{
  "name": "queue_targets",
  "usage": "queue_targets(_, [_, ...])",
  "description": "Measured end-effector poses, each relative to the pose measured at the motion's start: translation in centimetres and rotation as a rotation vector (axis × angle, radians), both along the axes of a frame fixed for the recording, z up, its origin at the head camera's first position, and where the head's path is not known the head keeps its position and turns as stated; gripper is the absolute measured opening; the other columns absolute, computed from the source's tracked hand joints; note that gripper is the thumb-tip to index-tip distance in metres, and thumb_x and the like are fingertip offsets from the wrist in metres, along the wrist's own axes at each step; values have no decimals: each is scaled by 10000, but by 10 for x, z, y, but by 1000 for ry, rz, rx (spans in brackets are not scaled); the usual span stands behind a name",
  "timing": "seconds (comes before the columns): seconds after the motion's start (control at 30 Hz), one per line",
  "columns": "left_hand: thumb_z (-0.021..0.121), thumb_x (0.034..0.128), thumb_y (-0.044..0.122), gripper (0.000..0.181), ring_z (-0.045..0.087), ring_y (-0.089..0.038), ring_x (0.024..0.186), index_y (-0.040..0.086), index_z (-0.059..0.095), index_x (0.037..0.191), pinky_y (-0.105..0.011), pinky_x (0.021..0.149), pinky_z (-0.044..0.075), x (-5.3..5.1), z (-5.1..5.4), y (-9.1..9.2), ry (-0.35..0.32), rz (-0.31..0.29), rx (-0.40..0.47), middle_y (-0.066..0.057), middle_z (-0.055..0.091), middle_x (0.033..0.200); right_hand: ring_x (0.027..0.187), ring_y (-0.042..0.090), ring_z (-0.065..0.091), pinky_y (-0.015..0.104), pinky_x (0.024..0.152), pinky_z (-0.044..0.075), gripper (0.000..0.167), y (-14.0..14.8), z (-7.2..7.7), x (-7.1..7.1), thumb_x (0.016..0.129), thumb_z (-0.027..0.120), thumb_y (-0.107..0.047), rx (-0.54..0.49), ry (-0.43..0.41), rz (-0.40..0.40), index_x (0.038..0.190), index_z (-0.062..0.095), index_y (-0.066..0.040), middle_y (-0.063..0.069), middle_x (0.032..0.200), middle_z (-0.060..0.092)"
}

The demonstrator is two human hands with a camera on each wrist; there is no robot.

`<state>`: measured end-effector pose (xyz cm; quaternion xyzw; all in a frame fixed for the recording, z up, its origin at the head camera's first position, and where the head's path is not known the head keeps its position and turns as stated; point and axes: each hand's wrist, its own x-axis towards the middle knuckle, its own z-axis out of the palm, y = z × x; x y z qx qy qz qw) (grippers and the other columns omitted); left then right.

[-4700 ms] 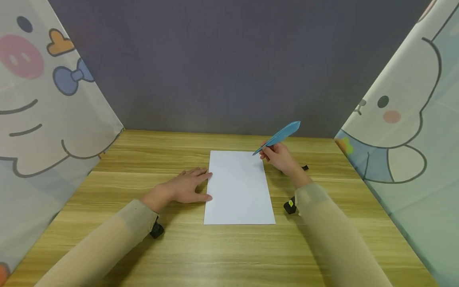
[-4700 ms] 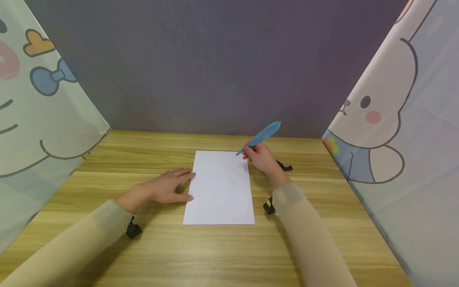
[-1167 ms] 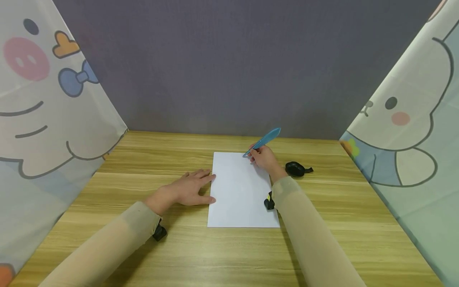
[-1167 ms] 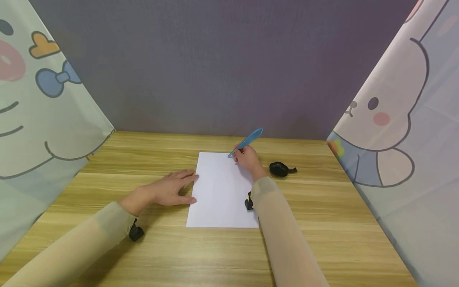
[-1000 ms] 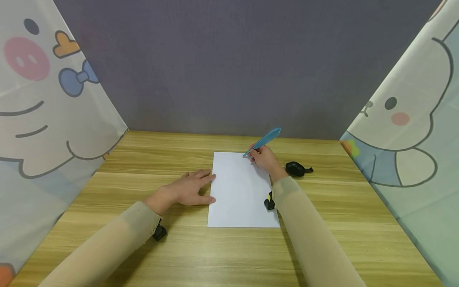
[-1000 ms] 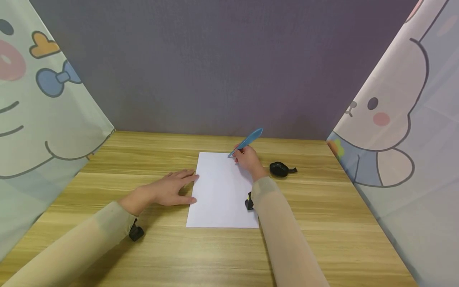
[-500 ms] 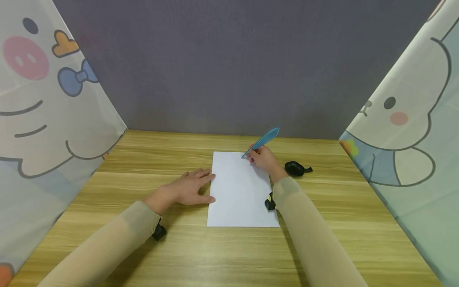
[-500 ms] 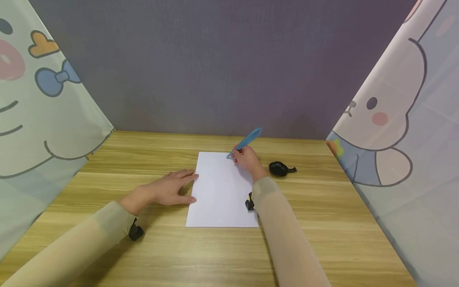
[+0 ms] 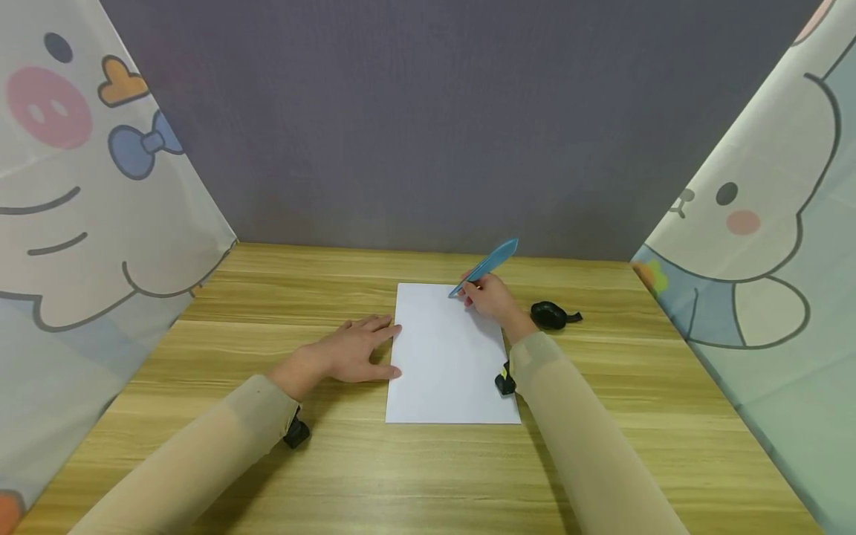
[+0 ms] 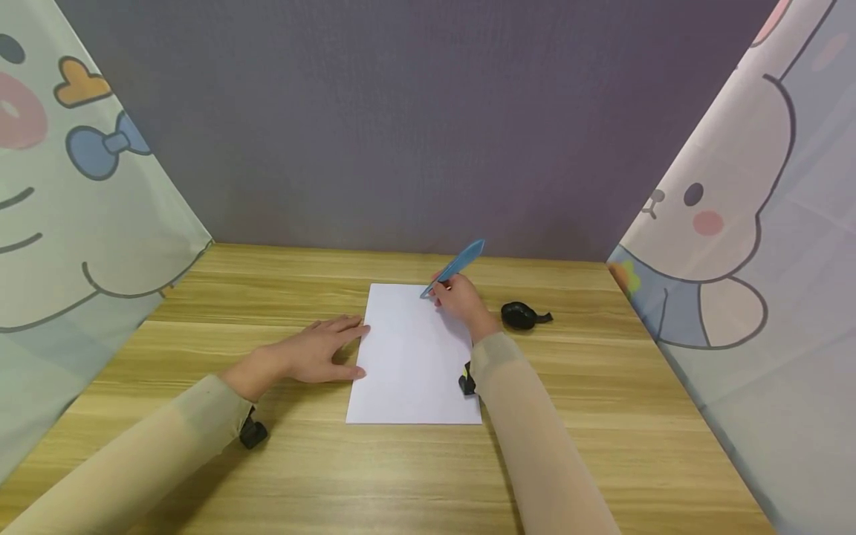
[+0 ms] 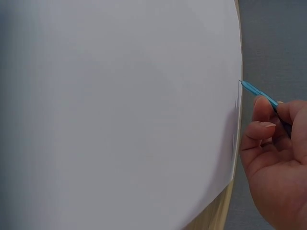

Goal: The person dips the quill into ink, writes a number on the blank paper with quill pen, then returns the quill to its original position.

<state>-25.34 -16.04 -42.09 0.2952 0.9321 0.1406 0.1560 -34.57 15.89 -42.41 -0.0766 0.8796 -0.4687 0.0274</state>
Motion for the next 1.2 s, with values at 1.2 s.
queue_targets(1.2, [640, 1039, 664, 942, 202, -444, 1697, 156, 300, 1756, -793, 1302, 166, 2, 2, 2, 0, 9, -13, -162, 215, 1835, 807, 206, 693, 275, 707, 482, 296, -10, 2, 12, 1153, 561, -165, 35, 13, 110, 1343, 719, -2, 177, 1138, 802])
